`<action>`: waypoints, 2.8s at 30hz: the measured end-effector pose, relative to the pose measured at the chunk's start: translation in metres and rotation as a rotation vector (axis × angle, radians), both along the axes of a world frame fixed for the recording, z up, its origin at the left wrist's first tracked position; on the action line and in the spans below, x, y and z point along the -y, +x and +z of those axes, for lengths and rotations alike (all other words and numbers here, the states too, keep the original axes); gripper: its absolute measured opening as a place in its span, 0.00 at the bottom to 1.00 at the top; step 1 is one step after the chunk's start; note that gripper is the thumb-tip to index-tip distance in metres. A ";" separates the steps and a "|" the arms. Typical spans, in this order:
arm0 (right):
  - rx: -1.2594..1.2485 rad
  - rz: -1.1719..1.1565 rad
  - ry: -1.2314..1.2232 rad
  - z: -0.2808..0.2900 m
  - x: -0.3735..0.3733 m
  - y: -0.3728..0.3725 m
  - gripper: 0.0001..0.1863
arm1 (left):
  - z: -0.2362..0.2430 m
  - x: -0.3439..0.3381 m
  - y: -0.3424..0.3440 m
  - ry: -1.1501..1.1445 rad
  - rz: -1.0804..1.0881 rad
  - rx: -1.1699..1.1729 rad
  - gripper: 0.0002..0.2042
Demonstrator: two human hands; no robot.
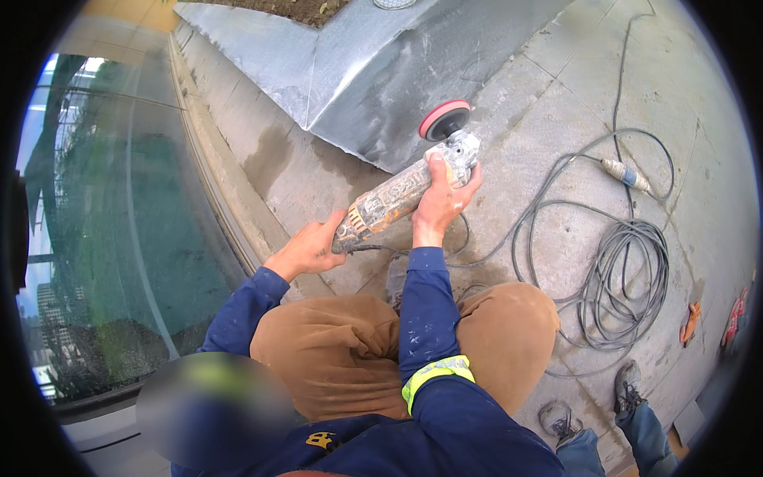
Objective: The person uses an angle grinder with a red polishing pad to grind the edge of a concrete structure. They pause to remove the used pad, pick up a new one, and attach it before resuming grinding.
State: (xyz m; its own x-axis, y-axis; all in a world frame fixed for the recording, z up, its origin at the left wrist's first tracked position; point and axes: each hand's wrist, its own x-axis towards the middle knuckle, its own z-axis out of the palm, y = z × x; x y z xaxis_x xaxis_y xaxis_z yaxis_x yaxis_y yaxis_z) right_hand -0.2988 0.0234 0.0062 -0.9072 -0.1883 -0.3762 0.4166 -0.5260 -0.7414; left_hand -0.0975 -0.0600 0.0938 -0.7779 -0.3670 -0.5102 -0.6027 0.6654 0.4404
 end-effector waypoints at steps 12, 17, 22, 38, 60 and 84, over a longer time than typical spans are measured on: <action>-0.207 0.189 0.123 0.004 0.031 0.027 0.43 | -0.036 -0.043 0.057 -0.090 0.239 -0.234 0.37; -0.295 0.199 0.224 0.017 0.034 0.024 0.41 | -0.035 -0.043 0.050 -0.210 0.228 -0.195 0.38; -0.221 0.269 0.168 0.014 0.039 0.033 0.42 | -0.042 -0.046 0.057 -0.191 0.332 -0.112 0.39; -0.323 0.213 0.220 0.013 0.045 0.051 0.41 | -0.053 -0.041 0.068 -0.288 0.409 -0.093 0.39; -0.344 0.237 0.190 0.028 0.041 0.047 0.41 | -0.053 -0.040 0.065 -0.314 0.435 -0.132 0.37; -0.206 0.272 0.201 0.011 0.045 0.037 0.41 | -0.045 -0.039 0.054 -0.285 0.409 -0.074 0.36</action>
State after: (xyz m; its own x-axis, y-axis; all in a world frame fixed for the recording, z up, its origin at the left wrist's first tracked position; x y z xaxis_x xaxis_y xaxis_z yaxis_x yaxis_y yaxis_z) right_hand -0.2623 -0.0212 0.0168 -0.8948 -0.3731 -0.2454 0.3525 -0.2528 -0.9010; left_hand -0.0440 -0.0209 0.0491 -0.5714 -0.7661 -0.2942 -0.8133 0.4808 0.3275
